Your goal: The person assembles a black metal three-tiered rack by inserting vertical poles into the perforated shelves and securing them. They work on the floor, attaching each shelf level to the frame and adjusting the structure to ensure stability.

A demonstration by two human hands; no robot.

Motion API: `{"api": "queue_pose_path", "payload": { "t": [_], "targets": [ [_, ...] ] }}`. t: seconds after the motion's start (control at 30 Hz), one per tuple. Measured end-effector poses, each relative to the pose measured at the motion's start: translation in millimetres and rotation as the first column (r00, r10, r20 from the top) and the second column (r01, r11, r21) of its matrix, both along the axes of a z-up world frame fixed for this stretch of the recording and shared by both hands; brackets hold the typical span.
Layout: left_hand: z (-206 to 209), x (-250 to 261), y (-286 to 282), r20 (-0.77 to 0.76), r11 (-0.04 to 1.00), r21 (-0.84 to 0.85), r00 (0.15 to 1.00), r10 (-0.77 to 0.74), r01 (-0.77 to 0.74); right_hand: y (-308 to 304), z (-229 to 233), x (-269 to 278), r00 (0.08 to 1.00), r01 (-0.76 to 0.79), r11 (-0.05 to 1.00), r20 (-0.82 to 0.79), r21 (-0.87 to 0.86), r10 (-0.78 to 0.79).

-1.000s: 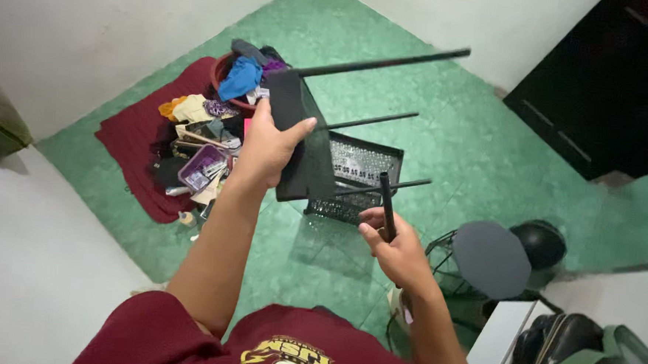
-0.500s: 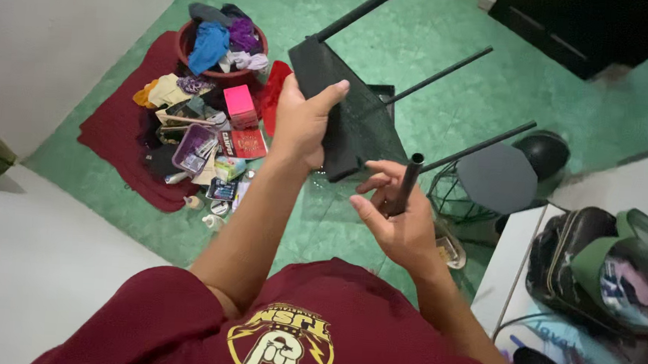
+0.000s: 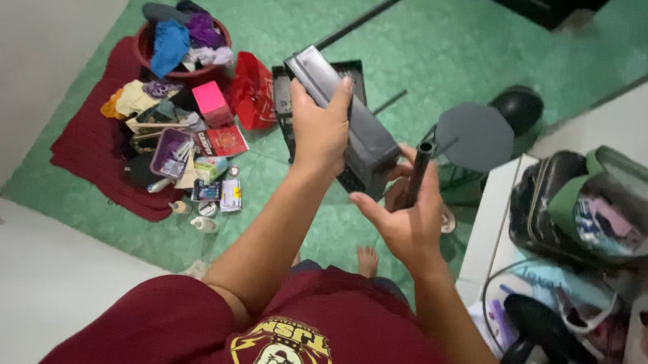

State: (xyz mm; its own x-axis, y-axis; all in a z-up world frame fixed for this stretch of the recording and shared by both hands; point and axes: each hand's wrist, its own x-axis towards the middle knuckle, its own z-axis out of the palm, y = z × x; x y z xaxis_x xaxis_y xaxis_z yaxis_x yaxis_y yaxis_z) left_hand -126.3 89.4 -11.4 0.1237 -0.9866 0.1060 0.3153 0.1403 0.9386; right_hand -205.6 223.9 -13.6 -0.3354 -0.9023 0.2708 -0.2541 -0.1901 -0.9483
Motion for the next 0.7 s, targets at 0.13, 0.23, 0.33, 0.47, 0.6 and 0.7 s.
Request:
{"api": "queue_pose_path", "payload": {
  "t": [0.13, 0.23, 0.33, 0.47, 0.6, 0.7],
  "targets": [
    [-3.1, -2.3, 21.6, -0.069, 0.994, -0.033, 0.992, -0.107, 0.105, 5.9, -11.0, 5.1, 0.992, 0.121, 0.991, 0.042, -0.065, -0.118],
    [-1.2, 1.8, 36.4, -0.137, 0.963, -0.032, 0.953, -0.269, 0.268, 4.9, -20.9, 6.8, 0.973, 0.163, 0.977, 0.188, -0.138, -0.135],
    [1.1, 9.8, 48.7, -0.123, 0.909, -0.045, 0.901, -0.417, 0.415, 9.3, -28.0, 11.3, 0.969, 0.193, 0.963, 0.193, -0.186, -0.157],
    [-3.3, 25.7, 68.7, 0.005, 0.795, 0.065, 0.797, -0.605, 0.603, 14.6, -33.3, 21.2, 0.978, 0.185, 0.951, 0.136, -0.246, -0.156],
    [-10.0, 35.8, 90.1, 0.000, 0.780, 0.163, 0.791, -0.612, 0.604, 21.1, -26.9, 29.4, 0.983, 0.174, 0.969, 0.091, -0.178, -0.160],
    [-13.6, 40.3, 89.3, -0.174, 0.791, 0.136, 0.800, -0.574, 0.597, 36.3, -19.4, 32.5, 0.996, 0.088, 0.994, 0.033, -0.057, -0.087]
  ]
}}
